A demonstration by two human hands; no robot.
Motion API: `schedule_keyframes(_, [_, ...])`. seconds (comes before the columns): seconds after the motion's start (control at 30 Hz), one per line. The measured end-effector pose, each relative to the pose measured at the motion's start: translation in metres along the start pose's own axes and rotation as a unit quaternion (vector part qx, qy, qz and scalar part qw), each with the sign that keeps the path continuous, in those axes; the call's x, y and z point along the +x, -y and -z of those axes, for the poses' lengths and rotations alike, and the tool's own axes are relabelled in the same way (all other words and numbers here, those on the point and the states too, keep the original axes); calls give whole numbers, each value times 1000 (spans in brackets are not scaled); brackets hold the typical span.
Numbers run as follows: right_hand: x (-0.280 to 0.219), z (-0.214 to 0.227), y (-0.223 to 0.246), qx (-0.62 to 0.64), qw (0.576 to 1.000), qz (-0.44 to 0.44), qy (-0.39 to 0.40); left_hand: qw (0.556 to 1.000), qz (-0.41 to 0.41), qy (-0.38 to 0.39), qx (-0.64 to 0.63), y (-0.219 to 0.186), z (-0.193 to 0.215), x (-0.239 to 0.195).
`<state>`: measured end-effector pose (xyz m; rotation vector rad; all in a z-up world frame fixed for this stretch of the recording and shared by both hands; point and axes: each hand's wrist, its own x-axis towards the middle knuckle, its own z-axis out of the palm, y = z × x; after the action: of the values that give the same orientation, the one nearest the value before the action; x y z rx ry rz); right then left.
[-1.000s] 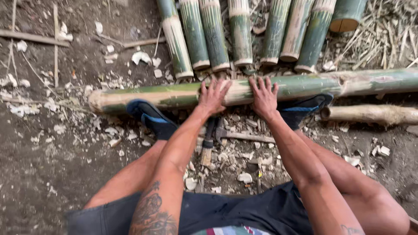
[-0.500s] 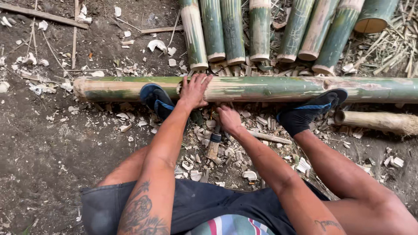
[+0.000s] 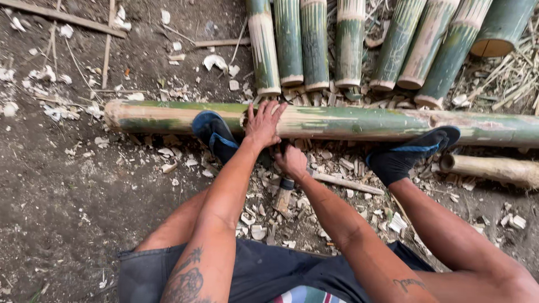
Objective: The person uses a hammer to repeatedly strike the end of a bamboo segment, shaping and smoothing the rim. The person holds the bamboo segment with one hand and swings the hammer with the other, occasionally rotating the segment to work different areas.
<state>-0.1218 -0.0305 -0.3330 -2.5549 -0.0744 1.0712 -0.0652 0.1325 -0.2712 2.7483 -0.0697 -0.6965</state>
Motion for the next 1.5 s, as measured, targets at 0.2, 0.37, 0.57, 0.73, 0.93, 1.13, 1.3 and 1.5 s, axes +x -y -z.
schedule_keyframes(0.2, [-6,47,-18,251,930,230,-134,1000,2,1,2,11,-6,15])
schedule_keyframes(0.37, [6,109,-81,424,857,254,-145,951,-42,-107,287,-20,-32,24])
schedule_keyframes(0.57, [28,160,-74,270,904,282,-175,999,8,-30,15,-47,-34,20])
schedule_keyframes(0.73, [20,169,-56,187,932,267,-160,999,3,-40,-1,-45,-26,16])
schedule_keyframes(0.93, [18,173,-54,188,928,272,-172,999,0,-53,1,-48,-21,12])
schedule_keyframes(1.13, [22,166,-57,185,923,280,-189,998,-8,-58,-2,-46,-19,11])
schedule_keyframes(1.3, [28,157,-60,153,940,253,-170,999,-1,-47,4,-47,-16,11])
schedule_keyframes(1.5, [30,148,-64,165,911,303,-227,999,3,-35,-4,-51,-6,7])
